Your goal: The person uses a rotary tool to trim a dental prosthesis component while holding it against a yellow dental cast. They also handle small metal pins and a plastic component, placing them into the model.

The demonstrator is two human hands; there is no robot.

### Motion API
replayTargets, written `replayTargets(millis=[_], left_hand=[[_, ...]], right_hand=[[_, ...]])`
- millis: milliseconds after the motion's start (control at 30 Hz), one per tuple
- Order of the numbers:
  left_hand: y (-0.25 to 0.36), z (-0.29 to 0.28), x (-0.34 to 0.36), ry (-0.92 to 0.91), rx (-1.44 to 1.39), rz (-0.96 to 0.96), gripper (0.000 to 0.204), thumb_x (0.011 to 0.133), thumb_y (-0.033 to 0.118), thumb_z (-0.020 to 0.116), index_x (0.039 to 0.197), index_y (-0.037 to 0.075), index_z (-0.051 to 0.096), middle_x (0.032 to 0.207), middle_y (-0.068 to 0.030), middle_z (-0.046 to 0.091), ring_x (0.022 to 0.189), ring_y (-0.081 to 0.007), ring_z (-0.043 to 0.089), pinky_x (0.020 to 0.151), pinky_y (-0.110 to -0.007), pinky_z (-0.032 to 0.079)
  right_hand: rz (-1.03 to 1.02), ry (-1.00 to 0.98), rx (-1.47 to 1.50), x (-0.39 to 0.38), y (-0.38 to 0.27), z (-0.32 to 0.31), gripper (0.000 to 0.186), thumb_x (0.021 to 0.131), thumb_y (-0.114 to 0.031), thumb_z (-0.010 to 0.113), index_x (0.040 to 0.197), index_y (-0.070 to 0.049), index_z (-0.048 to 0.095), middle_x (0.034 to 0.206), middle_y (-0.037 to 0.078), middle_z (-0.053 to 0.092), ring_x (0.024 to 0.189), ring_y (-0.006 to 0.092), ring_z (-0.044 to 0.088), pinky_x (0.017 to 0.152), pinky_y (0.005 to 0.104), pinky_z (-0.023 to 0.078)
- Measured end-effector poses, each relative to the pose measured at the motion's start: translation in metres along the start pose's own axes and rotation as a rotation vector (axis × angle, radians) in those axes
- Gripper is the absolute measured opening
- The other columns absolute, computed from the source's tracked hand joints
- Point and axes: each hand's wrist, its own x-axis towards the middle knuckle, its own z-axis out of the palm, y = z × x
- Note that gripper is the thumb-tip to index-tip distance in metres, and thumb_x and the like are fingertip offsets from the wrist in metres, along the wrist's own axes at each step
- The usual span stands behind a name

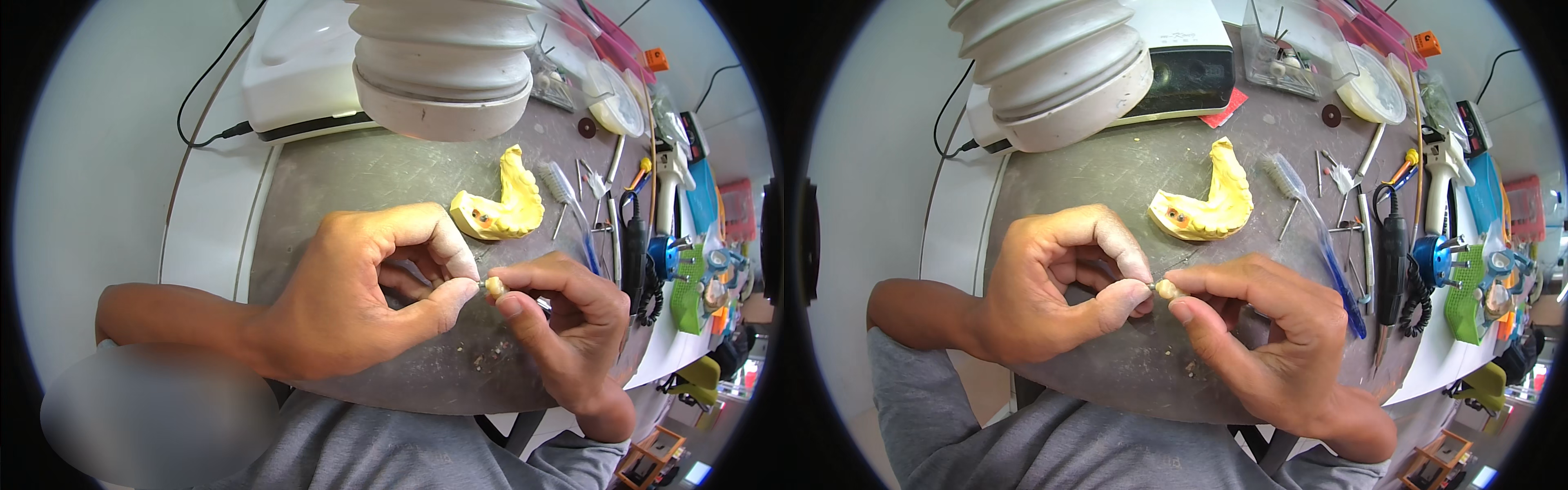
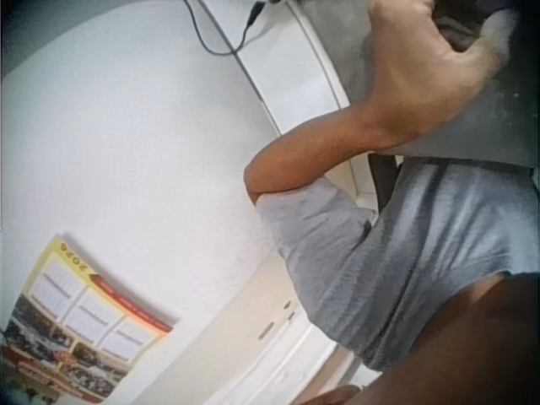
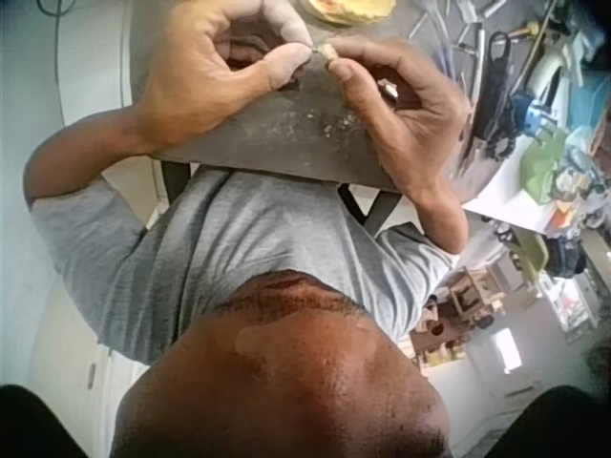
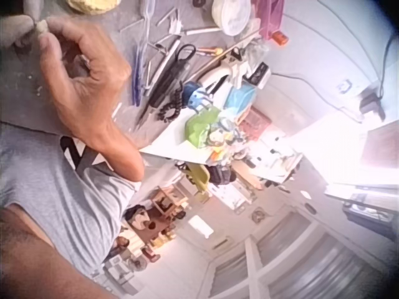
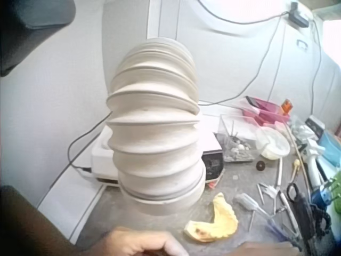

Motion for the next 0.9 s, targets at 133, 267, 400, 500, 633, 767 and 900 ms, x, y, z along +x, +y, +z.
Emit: replayTargets(millis=[133,267,400,500,633,767,900], left_hand=[[-0.0014,-0.0003,-0.0011,-0.015,0.002,0.029,0.008,0.092,-0.001,0.069,0.098,-0.003,0.064,0.096,-0.0085,0.068,0.089,-0.0121,0.069,0.081,-0.027,0.061],[-0.001,-0.0002,-0.0013,-0.01,0.006,0.02,0.009,0.091,-0.001,0.071,0.098,-0.002,0.065,0.096,-0.0081,0.068,0.089,-0.0119,0.069,0.081,-0.027,0.06],[-0.002,0.0,-0.0006,-0.002,0.024,0.029,0.01,0.091,-0.002,0.072,0.098,-0.002,0.065,0.097,-0.0071,0.068,0.09,-0.0111,0.069,0.082,-0.026,0.06],[-0.0005,0.0005,-0.0005,0.0,0.026,0.024,0.01,0.09,-0.002,0.072,0.098,-0.001,0.065,0.097,-0.0067,0.068,0.091,-0.0104,0.068,0.082,-0.026,0.06],[-0.0027,-0.0002,-0.0005,-0.017,0.017,0.046,0.01,0.09,-0.002,0.071,0.097,-0.002,0.065,0.098,-0.0067,0.067,0.091,-0.0098,0.068,0.083,-0.025,0.059],[-0.0039,-0.001,-0.001,-0.029,0.015,0.064,0.009,0.09,-0.002,0.071,0.097,-0.002,0.065,0.097,-0.0067,0.067,0.091,-0.0098,0.068,0.082,-0.024,0.059],[-0.0025,-0.0007,-0.0003,-0.029,0.029,0.065,0.009,0.089,-0.002,0.071,0.097,-0.002,0.065,0.097,-0.0065,0.067,0.09,-0.0098,0.068,0.081,-0.024,0.058]], right_hand=[[0.012,-0.03,0.013,0.0006,-0.0006,0.0017,0.021,0.083,0.003,0.077,0.103,0.002,0.077,0.087,0.01,0.075,0.068,0.0104,0.066,0.06,0.023,0.05],[-0.008,-0.051,-0.028,0.0012,0.0006,0.0023,0.022,0.082,0.004,0.077,0.104,0.002,0.077,0.088,0.011,0.076,0.07,0.0124,0.068,0.062,0.0236,0.052],[-0.058,-0.072,-0.064,0.0035,0.0002,0.0006,0.025,0.08,0.005,0.078,0.105,0.002,0.077,0.088,0.013,0.076,0.07,0.015,0.069,0.062,0.0248,0.053],[-0.094,-0.06,-0.086,0.0031,0.0,0.0019,0.028,0.078,0.005,0.079,0.106,0.002,0.077,0.089,0.013,0.075,0.07,0.0165,0.07,0.063,0.0262,0.054],[-0.168,-0.028,-0.164,0.0026,0.003,0.0024,0.03,0.076,0.005,0.08,0.106,0.001,0.077,0.089,0.013,0.075,0.071,0.0177,0.07,0.064,0.0272,0.054],[-0.148,0.027,-0.164,-0.0001,0.0021,0.0056,0.028,0.074,0.005,0.081,0.102,0.001,0.076,0.088,0.013,0.075,0.071,0.019,0.07,0.064,0.0282,0.054],[-0.235,-0.053,-0.197,-0.0013,0.0057,-0.0008,0.021,0.082,0.005,0.076,0.101,0.006,0.067,0.092,0.015,0.073,0.081,0.0194,0.069,0.075,0.0296,0.052]])
